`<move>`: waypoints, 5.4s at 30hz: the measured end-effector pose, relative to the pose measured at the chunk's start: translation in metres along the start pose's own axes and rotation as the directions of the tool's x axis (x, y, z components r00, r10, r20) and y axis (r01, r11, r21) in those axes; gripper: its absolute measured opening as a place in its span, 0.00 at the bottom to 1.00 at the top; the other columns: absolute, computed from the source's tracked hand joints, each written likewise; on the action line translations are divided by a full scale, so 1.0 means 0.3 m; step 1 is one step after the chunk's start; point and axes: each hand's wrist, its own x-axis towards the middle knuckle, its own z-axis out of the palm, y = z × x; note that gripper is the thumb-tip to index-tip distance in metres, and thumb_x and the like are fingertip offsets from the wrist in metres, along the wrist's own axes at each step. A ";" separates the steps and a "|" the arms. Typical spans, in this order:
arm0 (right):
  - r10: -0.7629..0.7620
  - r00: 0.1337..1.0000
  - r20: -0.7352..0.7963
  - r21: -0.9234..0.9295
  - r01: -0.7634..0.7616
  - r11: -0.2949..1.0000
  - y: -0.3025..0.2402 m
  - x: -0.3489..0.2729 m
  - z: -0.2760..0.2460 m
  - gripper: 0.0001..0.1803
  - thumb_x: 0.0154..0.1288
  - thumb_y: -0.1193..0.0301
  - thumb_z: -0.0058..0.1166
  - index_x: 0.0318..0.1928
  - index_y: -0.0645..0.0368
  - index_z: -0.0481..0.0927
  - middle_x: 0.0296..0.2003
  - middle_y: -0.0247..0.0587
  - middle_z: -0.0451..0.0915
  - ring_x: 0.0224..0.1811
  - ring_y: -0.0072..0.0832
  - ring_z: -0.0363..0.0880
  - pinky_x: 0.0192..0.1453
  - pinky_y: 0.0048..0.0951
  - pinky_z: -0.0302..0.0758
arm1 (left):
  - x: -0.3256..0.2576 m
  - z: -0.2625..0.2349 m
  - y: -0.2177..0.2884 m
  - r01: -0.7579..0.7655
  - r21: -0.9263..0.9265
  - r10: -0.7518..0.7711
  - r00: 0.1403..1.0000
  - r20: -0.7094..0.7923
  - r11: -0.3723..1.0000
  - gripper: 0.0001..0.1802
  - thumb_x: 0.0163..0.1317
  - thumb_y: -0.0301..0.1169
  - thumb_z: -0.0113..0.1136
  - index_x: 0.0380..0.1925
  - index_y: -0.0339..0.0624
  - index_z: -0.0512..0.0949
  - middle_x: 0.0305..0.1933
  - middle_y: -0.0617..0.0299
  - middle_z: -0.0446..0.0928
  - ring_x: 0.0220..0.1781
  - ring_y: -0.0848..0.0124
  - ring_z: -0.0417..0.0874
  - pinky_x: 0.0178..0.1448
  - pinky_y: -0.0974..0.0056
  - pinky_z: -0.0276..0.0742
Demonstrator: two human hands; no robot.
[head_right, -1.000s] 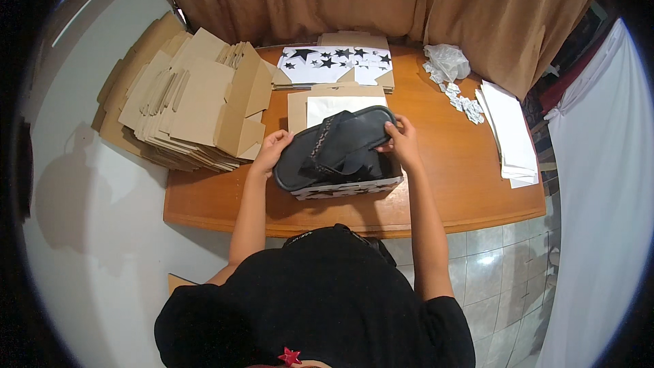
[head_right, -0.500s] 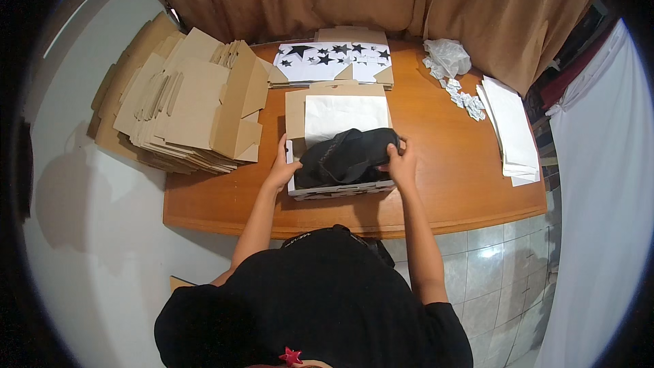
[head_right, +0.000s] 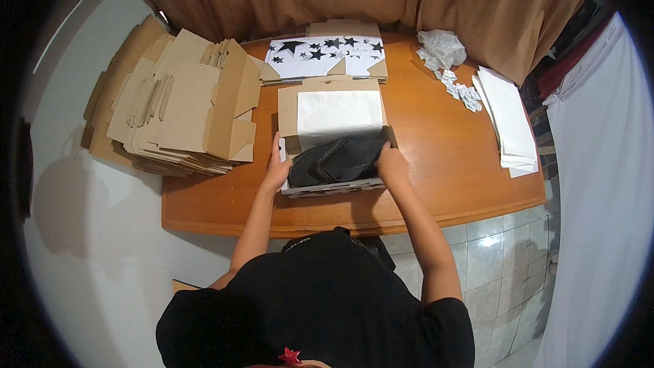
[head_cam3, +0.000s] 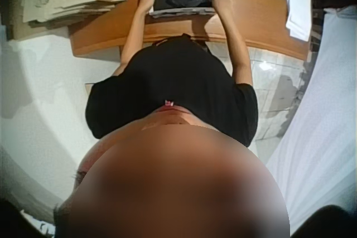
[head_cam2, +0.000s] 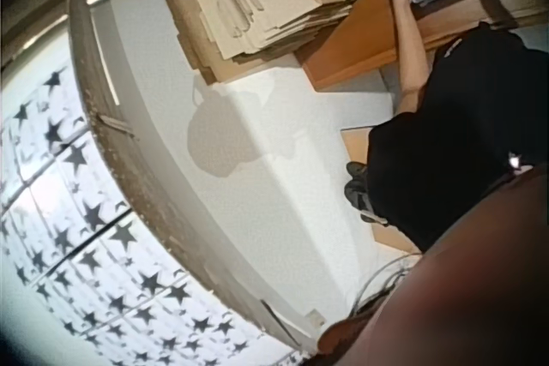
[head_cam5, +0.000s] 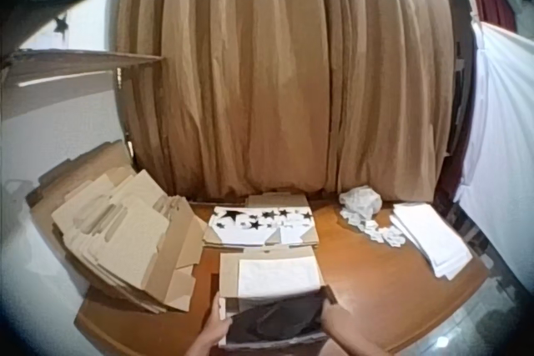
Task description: The person is assembling shoe boxes, wrapping sandals in tissue paper, and placing them into the boxes.
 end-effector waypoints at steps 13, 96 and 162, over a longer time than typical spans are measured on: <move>-0.420 0.901 -0.104 -0.235 0.388 0.891 0.082 0.097 0.112 0.07 0.53 0.72 0.51 0.25 0.63 0.80 0.35 0.51 0.79 0.33 0.42 0.81 0.35 0.36 0.79 | 0.028 0.038 0.022 0.019 -0.071 -0.020 1.000 -0.017 0.997 0.48 0.44 0.11 0.40 0.68 0.54 0.43 0.68 0.49 0.51 0.63 0.60 0.60 0.58 0.68 0.63; 0.118 0.924 -0.364 0.407 0.044 0.912 0.222 0.402 -0.099 0.29 0.45 0.65 0.62 0.46 0.71 0.72 0.41 0.60 0.77 0.42 0.50 0.76 0.45 0.40 0.73 | 0.263 0.344 0.163 -0.096 0.797 0.304 0.946 -0.114 0.596 0.36 0.49 0.35 0.61 0.59 0.45 0.59 0.60 0.54 0.62 0.63 0.54 0.57 0.58 0.44 0.58; -0.084 0.897 -0.434 0.117 0.148 0.982 0.276 0.161 0.060 0.37 0.56 0.56 0.55 0.59 0.65 0.58 0.51 0.61 0.67 0.53 0.51 0.68 0.52 0.44 0.68 | -0.020 0.283 0.108 0.147 0.656 -0.036 0.983 -0.179 0.740 0.62 0.33 0.45 0.74 0.63 0.38 0.44 0.60 0.38 0.60 0.60 0.47 0.65 0.60 0.54 0.65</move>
